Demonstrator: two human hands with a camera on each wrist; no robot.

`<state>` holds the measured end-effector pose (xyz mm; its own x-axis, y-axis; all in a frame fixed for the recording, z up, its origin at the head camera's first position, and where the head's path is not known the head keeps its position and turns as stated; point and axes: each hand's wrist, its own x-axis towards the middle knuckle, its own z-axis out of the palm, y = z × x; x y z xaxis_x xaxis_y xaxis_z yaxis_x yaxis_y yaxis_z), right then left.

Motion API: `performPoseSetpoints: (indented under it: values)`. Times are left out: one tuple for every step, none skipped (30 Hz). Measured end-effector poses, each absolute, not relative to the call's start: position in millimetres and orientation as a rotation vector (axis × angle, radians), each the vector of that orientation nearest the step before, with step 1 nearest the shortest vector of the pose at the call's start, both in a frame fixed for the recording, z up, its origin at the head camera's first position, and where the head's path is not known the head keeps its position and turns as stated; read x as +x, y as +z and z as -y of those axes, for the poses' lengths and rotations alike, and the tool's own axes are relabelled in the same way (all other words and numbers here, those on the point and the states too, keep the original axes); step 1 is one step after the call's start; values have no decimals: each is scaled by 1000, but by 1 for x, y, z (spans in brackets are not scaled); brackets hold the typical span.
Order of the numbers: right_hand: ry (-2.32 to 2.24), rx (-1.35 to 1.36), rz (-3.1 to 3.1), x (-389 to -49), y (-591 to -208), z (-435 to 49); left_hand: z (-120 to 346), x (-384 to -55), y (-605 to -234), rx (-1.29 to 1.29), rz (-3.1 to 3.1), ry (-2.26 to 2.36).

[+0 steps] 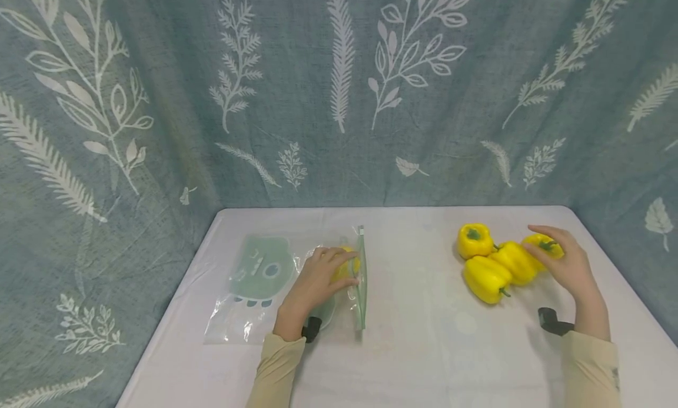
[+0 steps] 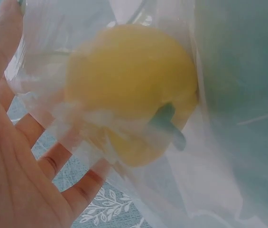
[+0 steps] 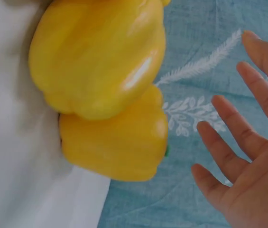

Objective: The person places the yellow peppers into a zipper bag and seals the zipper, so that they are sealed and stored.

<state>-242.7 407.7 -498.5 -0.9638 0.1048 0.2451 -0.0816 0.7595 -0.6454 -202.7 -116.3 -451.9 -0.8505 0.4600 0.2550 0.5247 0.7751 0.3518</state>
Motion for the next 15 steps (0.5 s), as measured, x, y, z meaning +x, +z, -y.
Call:
performPoseSetpoints:
  values:
    - [997, -16, 2685, -247, -506, -414, 116, -203, -452, -783, 2812, -626]
    - [975, -17, 2688, -251, -511, -420, 116, -203, -452, -781, 2811, -629]
    - [987, 0, 2684, -252, -514, -423, 116, -203, -452, -779, 2810, -629]
    - [979, -10, 2683, -254, -518, -427, 116, -203, -453, -776, 2809, -629]
    - [970, -13, 2682, -256, -521, -431, 116, -203, -453, -776, 2810, -632]
    - [964, -17, 2680, -257, -522, -434, 116, -203, -453, -776, 2809, -634]
    - [952, -13, 2683, -258, -525, -437, 116, -203, -453, -776, 2811, -633]
    - [931, -22, 2687, -258, -527, -439, 116, -203, -453, -777, 2812, -634]
    - [931, -15, 2690, -258, -528, -441, 116, -203, -453, -778, 2813, -635]
    - [908, -29, 2698, -258, -530, -443, 116, -202, -453, -780, 2813, -637]
    - [908, -21, 2705, -258, -530, -444, 116, -203, -453, -782, 2813, -637]
    - [913, -17, 2712, -257, -530, -445, 116, -203, -453, -783, 2812, -633]
    - [916, -9, 2722, -256, -530, -445, 116, -203, -453, -783, 2814, -628]
    - [921, -7, 2731, -255, -529, -445, 117, -202, -453, -785, 2816, -625]
    - [923, -6, 2738, -254, -529, -446, 116, -202, -453, -785, 2817, -625]
